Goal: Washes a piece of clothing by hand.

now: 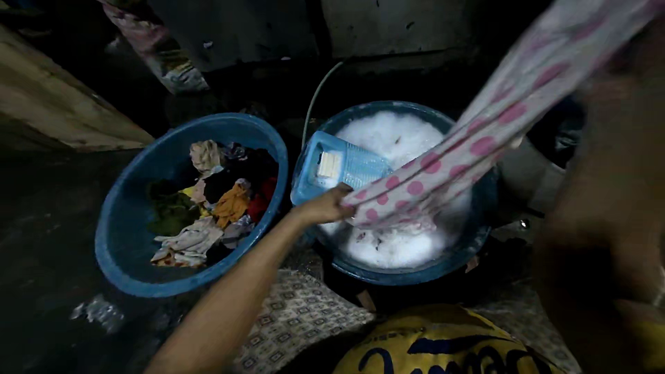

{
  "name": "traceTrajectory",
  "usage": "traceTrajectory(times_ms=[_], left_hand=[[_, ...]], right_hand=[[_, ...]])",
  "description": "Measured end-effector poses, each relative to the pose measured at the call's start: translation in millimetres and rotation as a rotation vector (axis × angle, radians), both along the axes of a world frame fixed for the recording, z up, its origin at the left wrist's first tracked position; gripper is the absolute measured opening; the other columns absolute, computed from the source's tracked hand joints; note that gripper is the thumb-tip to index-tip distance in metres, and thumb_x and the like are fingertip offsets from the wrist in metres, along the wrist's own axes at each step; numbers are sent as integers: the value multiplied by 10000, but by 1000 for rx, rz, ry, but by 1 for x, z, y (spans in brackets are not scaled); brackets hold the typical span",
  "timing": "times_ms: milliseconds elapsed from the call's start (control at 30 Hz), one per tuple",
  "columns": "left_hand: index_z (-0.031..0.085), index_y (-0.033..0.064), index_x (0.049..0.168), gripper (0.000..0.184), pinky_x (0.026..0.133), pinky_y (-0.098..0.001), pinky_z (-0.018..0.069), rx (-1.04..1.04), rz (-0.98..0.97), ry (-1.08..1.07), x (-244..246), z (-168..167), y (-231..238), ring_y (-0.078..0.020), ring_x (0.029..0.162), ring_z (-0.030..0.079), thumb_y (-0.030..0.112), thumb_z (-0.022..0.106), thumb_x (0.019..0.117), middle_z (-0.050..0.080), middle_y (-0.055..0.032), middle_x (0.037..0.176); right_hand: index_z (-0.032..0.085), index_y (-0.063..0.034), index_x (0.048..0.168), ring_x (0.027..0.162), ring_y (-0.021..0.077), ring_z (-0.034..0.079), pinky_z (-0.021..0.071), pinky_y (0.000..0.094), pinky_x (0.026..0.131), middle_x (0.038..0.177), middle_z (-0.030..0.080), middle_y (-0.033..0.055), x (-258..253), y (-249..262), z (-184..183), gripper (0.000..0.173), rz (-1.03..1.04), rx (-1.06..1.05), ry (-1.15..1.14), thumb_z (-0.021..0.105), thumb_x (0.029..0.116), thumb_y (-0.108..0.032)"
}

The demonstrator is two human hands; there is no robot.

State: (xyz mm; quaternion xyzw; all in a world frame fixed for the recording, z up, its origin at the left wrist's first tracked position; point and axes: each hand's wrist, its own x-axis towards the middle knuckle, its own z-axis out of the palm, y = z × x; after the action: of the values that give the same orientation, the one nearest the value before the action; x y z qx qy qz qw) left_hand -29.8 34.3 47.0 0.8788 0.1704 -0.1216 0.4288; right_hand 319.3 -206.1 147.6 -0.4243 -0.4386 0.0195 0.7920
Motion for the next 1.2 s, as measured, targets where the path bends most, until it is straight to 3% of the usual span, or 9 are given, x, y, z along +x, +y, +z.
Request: traceTrajectory(times_ms=[67,133,200,300,467,667,900,1067,1200], left_hand=[[698,-41,1080,185,818,-368,552,-70,139,-143,-23,3,32,-164,906,642,-37,575,942,677,-123,1066],[682,-35,1070,192,777,-312,567,-91,284,-198,-36,-7,57,-89,804,644,0,508,998,692,-67,922],[649,-51,1149,211,841,-440,548,59,430,-77,-34,-17,72,-224,877,649,105,538,1058,674,-170,984],[609,-59,1269,338,983,-650,475,245,481,85,-22,-38,86,-448,1114,636,198,590,1050,649,-301,1181],[537,-59,1339,353,992,-646,476,270,406,199,-26,-34,98,-457,1145,623,161,548,1063,622,-309,1233],[550,-22,1306,319,869,-576,536,170,447,229,-40,-27,101,-368,963,661,195,544,1073,654,-258,1094],[544,-32,1349,430,934,-638,520,249,379,232,-20,-28,103,-441,1070,661,140,689,982,661,-286,1174],[516,-29,1357,378,921,-583,528,215,451,249,-35,-23,99,-396,1038,661,181,586,1050,657,-272,1149],[618,-29,1300,333,1011,-671,452,408,290,239,-14,-18,86,-487,1167,618,202,558,1067,648,-304,1225]], right_hand=[[603,-23,1083,763,49,611,561,257,734,863,615,11,-48,18,-21,220,-535,-563,188,450,1086,-180],[604,94,1239,989,353,648,525,551,901,1111,646,273,-42,43,-87,338,-589,-1089,118,536,1042,-171],[630,74,1256,1122,526,621,474,703,942,1206,630,362,-50,72,-149,342,-461,-1276,-30,653,964,-103],[609,-10,1255,974,394,671,560,560,835,1155,657,252,-135,119,-177,287,-156,-1098,-155,643,986,-106],[640,-50,1178,1022,381,670,575,553,842,1217,615,235,-258,199,-190,218,325,-1075,-289,653,986,-153],[627,62,1220,1189,471,602,480,647,1004,1245,626,304,-85,140,-289,293,61,-1476,-222,613,1008,-140],[654,-23,1153,988,312,687,562,524,889,1050,696,166,-257,182,-193,186,372,-1081,-245,612,1010,-133],[601,31,1293,1175,445,625,479,633,1017,1248,642,277,-121,104,-292,349,168,-1516,-276,646,1002,-156],[650,59,1144,1079,448,635,488,639,941,1146,653,290,-81,94,-251,252,203,-1516,-154,699,966,-112]])
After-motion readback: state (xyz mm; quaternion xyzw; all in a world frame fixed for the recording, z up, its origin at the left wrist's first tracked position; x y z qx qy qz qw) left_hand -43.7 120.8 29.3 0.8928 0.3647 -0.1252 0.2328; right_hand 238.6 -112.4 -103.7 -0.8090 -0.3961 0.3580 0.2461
